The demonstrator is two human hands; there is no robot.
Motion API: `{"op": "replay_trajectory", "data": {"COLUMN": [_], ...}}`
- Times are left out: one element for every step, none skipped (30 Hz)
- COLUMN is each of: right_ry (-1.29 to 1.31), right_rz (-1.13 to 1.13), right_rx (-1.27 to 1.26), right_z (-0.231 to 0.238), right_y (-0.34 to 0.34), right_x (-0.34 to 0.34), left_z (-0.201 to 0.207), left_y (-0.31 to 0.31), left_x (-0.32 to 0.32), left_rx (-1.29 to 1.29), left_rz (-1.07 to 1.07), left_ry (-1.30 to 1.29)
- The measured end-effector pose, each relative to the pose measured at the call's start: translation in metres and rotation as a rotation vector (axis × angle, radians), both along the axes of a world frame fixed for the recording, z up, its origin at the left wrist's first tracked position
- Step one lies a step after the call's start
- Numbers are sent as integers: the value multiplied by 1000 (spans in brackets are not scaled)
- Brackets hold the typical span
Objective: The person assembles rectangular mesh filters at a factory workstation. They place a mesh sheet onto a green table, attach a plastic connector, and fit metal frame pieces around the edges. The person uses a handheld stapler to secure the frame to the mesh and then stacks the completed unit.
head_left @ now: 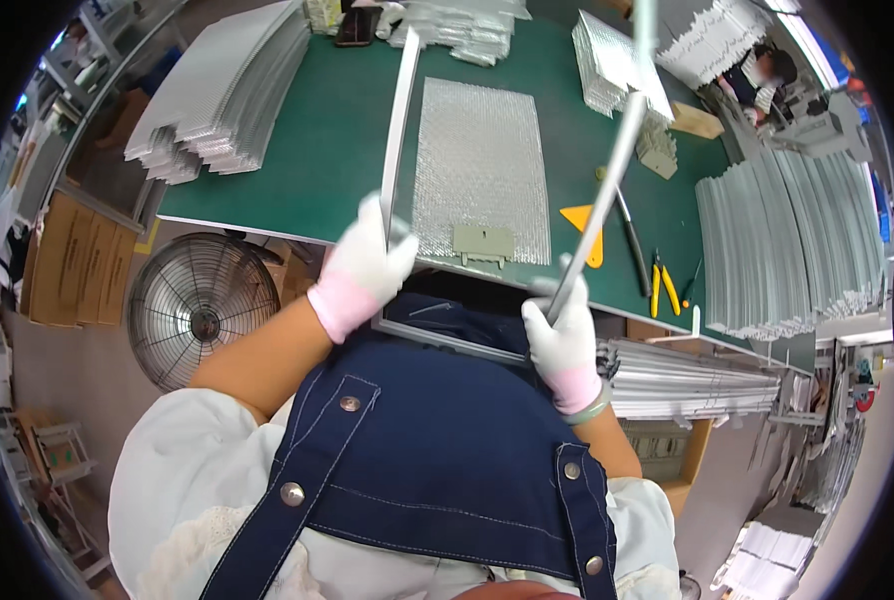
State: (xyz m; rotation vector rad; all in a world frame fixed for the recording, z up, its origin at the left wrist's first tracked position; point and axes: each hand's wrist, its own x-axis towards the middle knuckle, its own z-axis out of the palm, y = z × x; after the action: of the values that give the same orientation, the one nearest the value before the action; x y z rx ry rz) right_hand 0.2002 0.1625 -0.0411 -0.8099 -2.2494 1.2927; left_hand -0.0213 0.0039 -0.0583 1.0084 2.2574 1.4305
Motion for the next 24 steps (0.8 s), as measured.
{"op": "replay_trajectory", "data": {"right_ry": [-57,-13,-23,20,53,-1,-56,-138,-220,-305,-314,-322,-329,-375,-355,-326,-301,-305,-265,-218,-171,-172,-112,-51], "right_rz": [27,-33,-150,-186,-226,-210,-200,-193,-176,-191,-183,-178,-174,-166,-178,-173,-171,-158,-171,-190,-210,-239,-255,-271], "right_rx": [52,82,39,251,447,421,395,378,363,337,329,320,311,269,211,227,239,257,208,164,121,-150,-250,-349], "right_z": [-19,-33,-25,-36,-50,-46,-41,-43,-44,-45,-48,-51,-53,-52,-46,-45,-47,-54,-59,-63,-67,-72,-71,-67], "right_y": [9,16,17,37,59,70,78,86,89,86,83,80,75,69,57,50,42,38,29,21,16,15,11,5], "right_x": [0,-3,-9,-18,-25,-36,-47,-55,-63,-66,-66,-61,-54,-46,-39,-34,-26,-19,-13,-8,-5,-4,-5,-8], "left_z": [-23,-42,-48,-53,-53,-51,-46,-23,-32,-44,-42,-42,-40,-36,-40,-40,-35,-31,-26,-25,-29,-37,-41,-41], "left_y": [-10,-15,-20,-13,-5,4,16,25,33,37,38,30,17,0,-13,-22,-30,-34,-35,-34,-33,-32,-30,-28], "left_x": [2,1,5,1,4,-2,-12,-16,-26,-32,-34,-33,-28,-21,-15,-9,-4,-4,-5,-8,-10,-12,-13,-13], "left_rx": [-68,-192,-142,-58,8,25,41,-5,-88,-123,-151,-166,-181,-197,-174,-282,-392,-431,-467,-495,-418,-339,-257,-161], "left_rz": [-23,-59,-91,-42,2,43,77,41,43,45,55,47,37,37,53,63,67,24,-16,-58,-40,-19,-3,18], "left_ry": [-27,-63,-114,-81,-59,27,114,9,0,-55,-107,-75,-43,-12,187,166,141,22,-98,-211,-345,-479,-608,-736]}}
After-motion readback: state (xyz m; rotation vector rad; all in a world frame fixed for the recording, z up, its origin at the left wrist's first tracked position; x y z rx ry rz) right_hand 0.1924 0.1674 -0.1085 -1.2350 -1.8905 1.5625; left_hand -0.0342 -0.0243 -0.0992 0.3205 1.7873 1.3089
